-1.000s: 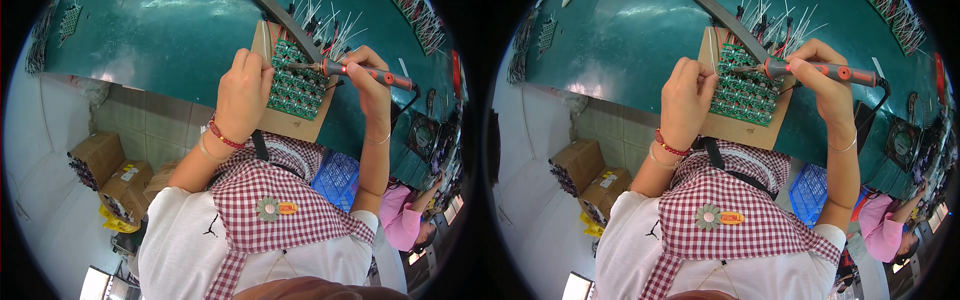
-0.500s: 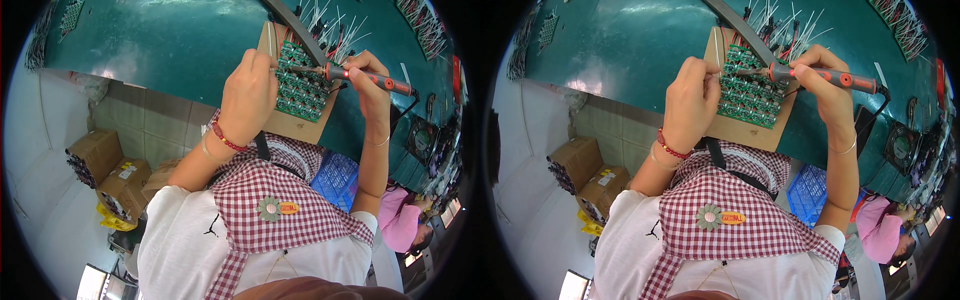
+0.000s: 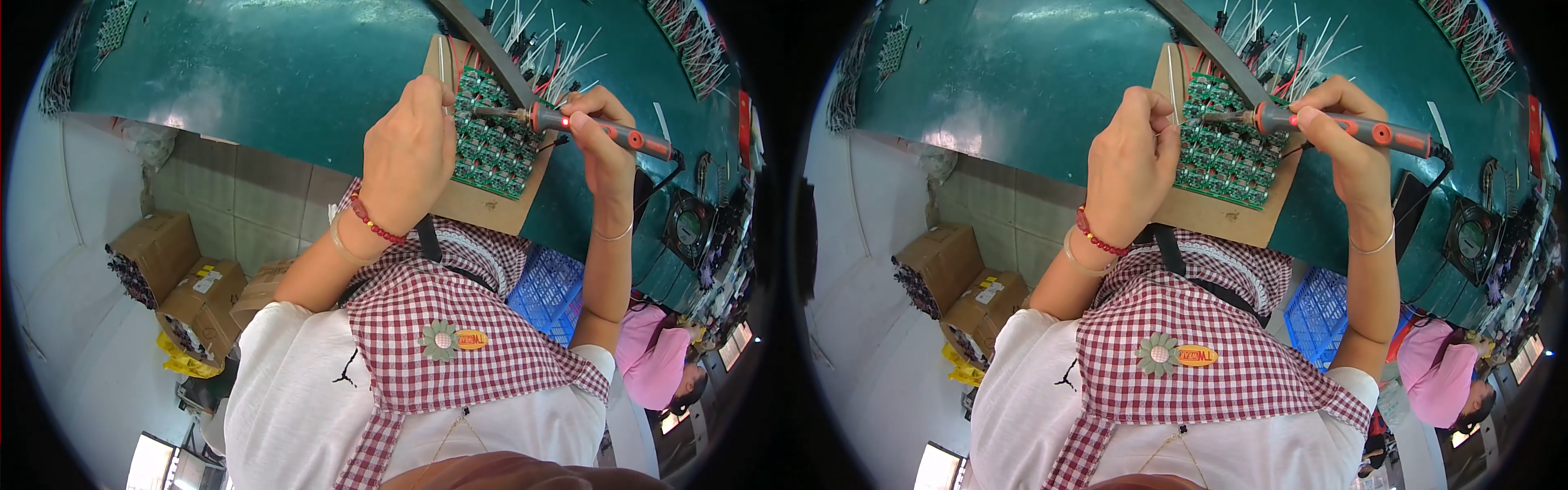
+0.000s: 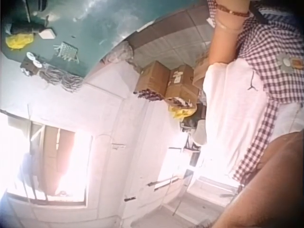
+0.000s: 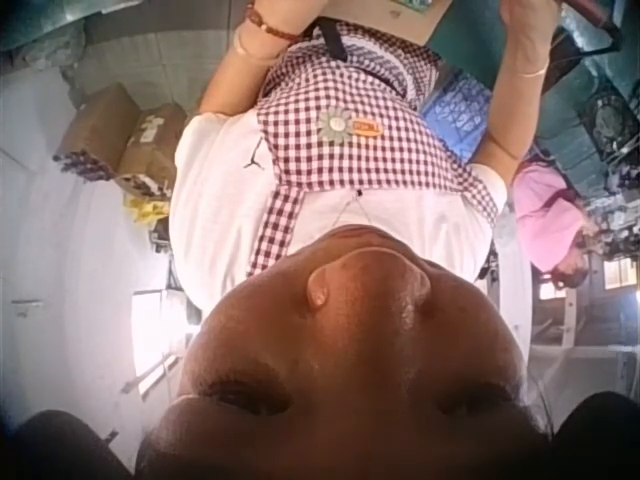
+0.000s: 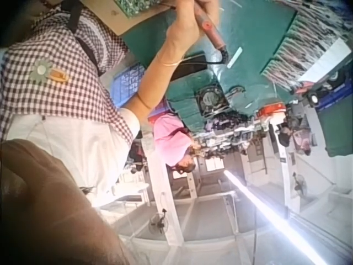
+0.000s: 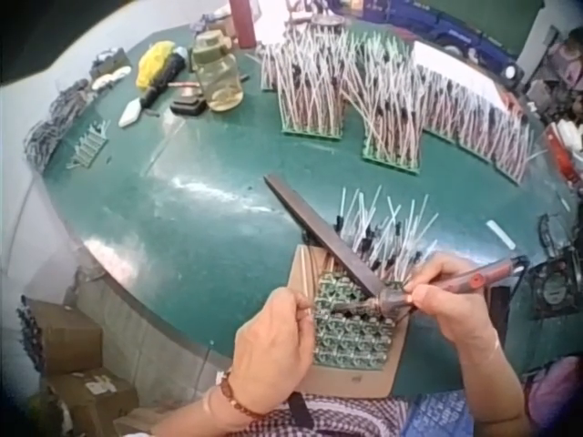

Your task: The person solders wire connections on a circuit board array using a soldering iron, removes the board from a cardboard jig, places another circuit board onto the jig, and solders contacts across the board using solder wire and the soldering iron.

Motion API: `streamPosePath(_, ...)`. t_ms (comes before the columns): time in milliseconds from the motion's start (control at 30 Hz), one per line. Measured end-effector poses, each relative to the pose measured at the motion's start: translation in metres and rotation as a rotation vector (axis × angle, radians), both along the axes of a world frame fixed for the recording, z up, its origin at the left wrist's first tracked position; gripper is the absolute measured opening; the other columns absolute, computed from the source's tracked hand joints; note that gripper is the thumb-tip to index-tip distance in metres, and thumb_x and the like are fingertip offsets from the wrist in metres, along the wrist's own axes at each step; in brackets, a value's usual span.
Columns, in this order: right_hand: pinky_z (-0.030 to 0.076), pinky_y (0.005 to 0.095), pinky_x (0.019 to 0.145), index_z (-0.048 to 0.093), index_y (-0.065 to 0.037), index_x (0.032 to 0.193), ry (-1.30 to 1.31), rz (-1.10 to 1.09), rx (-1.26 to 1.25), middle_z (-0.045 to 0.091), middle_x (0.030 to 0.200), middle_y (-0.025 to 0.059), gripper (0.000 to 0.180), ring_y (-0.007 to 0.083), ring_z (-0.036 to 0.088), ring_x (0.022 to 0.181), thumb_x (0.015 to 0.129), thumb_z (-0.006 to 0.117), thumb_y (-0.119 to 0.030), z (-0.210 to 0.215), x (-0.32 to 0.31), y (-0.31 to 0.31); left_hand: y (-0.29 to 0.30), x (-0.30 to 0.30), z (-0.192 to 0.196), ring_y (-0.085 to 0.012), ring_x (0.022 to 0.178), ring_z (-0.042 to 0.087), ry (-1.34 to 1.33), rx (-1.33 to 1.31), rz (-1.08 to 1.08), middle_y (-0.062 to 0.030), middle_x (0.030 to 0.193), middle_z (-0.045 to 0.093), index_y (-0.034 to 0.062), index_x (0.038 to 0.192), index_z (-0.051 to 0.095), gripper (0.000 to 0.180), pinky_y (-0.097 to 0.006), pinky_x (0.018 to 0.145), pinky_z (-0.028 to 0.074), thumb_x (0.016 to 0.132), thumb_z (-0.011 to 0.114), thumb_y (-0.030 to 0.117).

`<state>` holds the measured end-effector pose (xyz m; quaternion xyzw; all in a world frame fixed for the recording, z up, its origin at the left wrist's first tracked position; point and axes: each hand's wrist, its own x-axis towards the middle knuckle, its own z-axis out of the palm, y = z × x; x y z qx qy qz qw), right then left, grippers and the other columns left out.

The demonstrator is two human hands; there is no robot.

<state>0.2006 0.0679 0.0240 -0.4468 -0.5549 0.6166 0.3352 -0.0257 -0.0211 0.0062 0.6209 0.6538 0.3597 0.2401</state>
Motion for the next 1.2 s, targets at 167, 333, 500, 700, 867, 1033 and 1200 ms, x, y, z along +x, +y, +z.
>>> streamPosePath(167, 0.034, 0.0206, 0.063, 0.065, 0.000, 0.084, 0.001, 0.039, 0.003, 0.059, 0.076, 0.0017, 0.015, 0.0058, 0.045, 0.067, 0.081, 0.068, -0.015, 0.002, 0.001, 0.001, 0.002, -0.001, -0.004, -0.0356, 0.075, 0.063, -0.025, 0.022, 0.002, -0.0160, 0.090, 0.060, 0.0013, 0.098, 0.049, 0.020, -0.042, 0.063, 0.051, 0.082, 0.059, -0.003)
streamPosePath(333, 0.035, 0.0212, 0.060, 0.064, 0.002, 0.092, 0.119, -0.105, 0.146, 0.060, 0.080, 0.0052, 0.015, 0.0061, 0.044, 0.064, 0.087, 0.059, -0.011, 0.018, 0.017, -0.009, -0.004, -0.013, 0.008, -0.0136, 0.061, 0.062, -0.059, -0.005, 0.154, -0.0083, 0.076, 0.062, 0.0008, 0.097, 0.056, 0.022, -0.026, 0.056, 0.049, 0.080, 0.069, -0.002)
streamPosePath(500, 0.048, 0.0391, 0.086, 0.058, 0.000, 0.114, 0.077, -0.032, 0.421, 0.068, 0.098, 0.0178, 0.054, 0.0260, 0.064, 0.094, 0.089, 0.065, -0.046, 0.027, -0.006, -0.049, -0.029, -0.009, 0.023, -0.0069, 0.068, 0.059, -0.579, -0.172, 0.098, -0.0066, 0.085, 0.061, -0.0014, 0.110, 0.048, 0.029, -0.020, 0.061, 0.048, 0.087, 0.065, -0.004)
streamPosePath(700, 0.047, 0.0392, 0.083, 0.061, -0.005, 0.107, 0.003, 0.199, 0.557, 0.068, 0.092, 0.0151, 0.038, 0.0277, 0.061, 0.091, 0.074, 0.080, -0.006, 0.023, -0.038, -0.071, -0.048, 0.006, 0.041, -0.0075, 0.086, 0.059, -0.880, -0.281, -0.160, -0.0077, 0.098, 0.056, 0.0007, 0.120, 0.038, 0.041, -0.018, 0.070, 0.049, 0.088, 0.063, -0.006)
streamPosePath(867, 0.046, 0.0382, 0.079, 0.061, -0.005, 0.102, 0.031, 0.130, 0.554, 0.064, 0.085, 0.0121, 0.030, 0.0260, 0.059, 0.086, 0.076, 0.076, -0.002, 0.024, -0.041, -0.077, -0.048, 0.010, 0.042, -0.0059, 0.070, 0.060, -0.880, -0.180, -0.108, -0.0051, 0.084, 0.060, -0.0004, 0.107, 0.052, 0.028, -0.020, 0.056, 0.047, 0.083, 0.067, -0.005)
streamPosePath(1033, 0.044, 0.0346, 0.080, 0.056, -0.004, 0.109, -0.035, -0.089, 0.563, 0.062, 0.085, 0.0108, 0.032, 0.0233, 0.055, 0.086, 0.082, 0.072, -0.009, 0.035, -0.022, -0.080, -0.043, -0.019, 0.040, -0.0092, 0.059, 0.059, -0.503, -0.101, -0.093, -0.0048, 0.075, 0.056, 0.0007, 0.076, 0.058, 0.011, -0.022, 0.049, 0.045, 0.079, 0.068, -0.002)
streamPosePath(1200, 0.044, 0.0309, 0.065, 0.061, 0.001, 0.112, -0.104, -0.229, 0.550, 0.060, 0.076, 0.0099, 0.034, 0.0186, 0.055, 0.071, 0.087, 0.067, -0.021, 0.025, -0.008, -0.104, -0.036, -0.043, 0.010, -0.0122, 0.052, 0.054, -0.123, 0.024, 0.128, -0.0055, 0.067, 0.054, 0.0019, 0.071, 0.053, 0.015, -0.025, 0.045, 0.042, 0.074, 0.066, -0.004)
